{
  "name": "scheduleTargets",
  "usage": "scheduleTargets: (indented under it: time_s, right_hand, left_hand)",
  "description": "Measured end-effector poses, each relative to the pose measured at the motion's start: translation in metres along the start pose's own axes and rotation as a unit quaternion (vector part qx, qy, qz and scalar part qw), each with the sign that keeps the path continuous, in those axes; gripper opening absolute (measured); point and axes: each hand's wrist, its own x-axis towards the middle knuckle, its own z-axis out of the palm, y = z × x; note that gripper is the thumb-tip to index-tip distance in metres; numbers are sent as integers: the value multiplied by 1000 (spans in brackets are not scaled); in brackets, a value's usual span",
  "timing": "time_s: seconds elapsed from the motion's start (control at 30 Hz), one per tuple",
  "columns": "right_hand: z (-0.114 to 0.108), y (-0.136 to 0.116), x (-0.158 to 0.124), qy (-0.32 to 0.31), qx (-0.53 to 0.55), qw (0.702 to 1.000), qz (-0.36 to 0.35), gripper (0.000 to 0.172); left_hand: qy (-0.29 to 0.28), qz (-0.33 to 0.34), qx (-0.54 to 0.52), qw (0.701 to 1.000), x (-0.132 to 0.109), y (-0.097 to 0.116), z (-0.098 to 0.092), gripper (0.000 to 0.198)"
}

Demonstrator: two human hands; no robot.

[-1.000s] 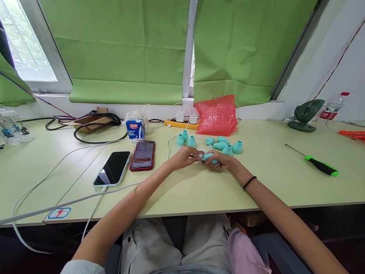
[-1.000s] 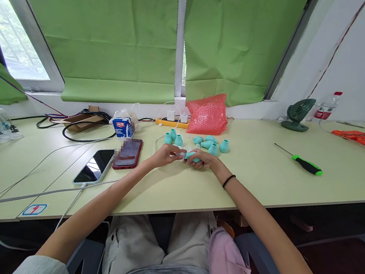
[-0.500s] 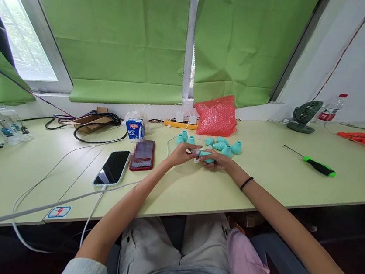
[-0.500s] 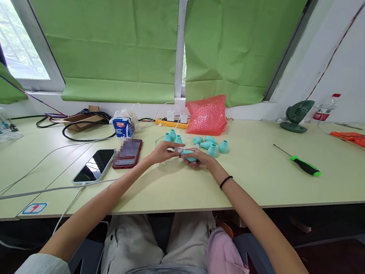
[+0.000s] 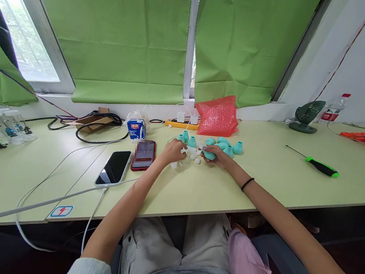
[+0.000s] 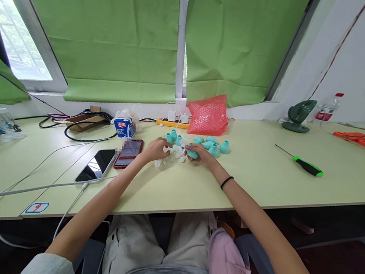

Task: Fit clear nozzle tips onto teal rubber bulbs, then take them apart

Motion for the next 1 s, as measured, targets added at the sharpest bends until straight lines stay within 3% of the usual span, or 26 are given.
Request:
scheduleTargets:
  time_s: [0.2,0.4,0.53,0.77,1.0]
  right_hand:
    - [2,-3,-2,-6,-8,1000,4,26]
    - [2,-3,-2,-10,-7,1000,-11,26]
    - [4,-4,-3,-10,-12,1000,-18,25]
    - [7,-5,-4,-10,-20,1000,-9,25]
    - [5,-2,-2,-24,-41,999,-9,23]
  left_hand:
    - [-48,-17,-5,999,-1,-8,1,28]
    - [-20,58,-30,998,0,1,10,32]
    - [-31,98,-5,995,-4,10,12,35]
    - [-9,97,59,993,-8,19,23,28]
    - [-23,86,35,995,-5,24,27,15]
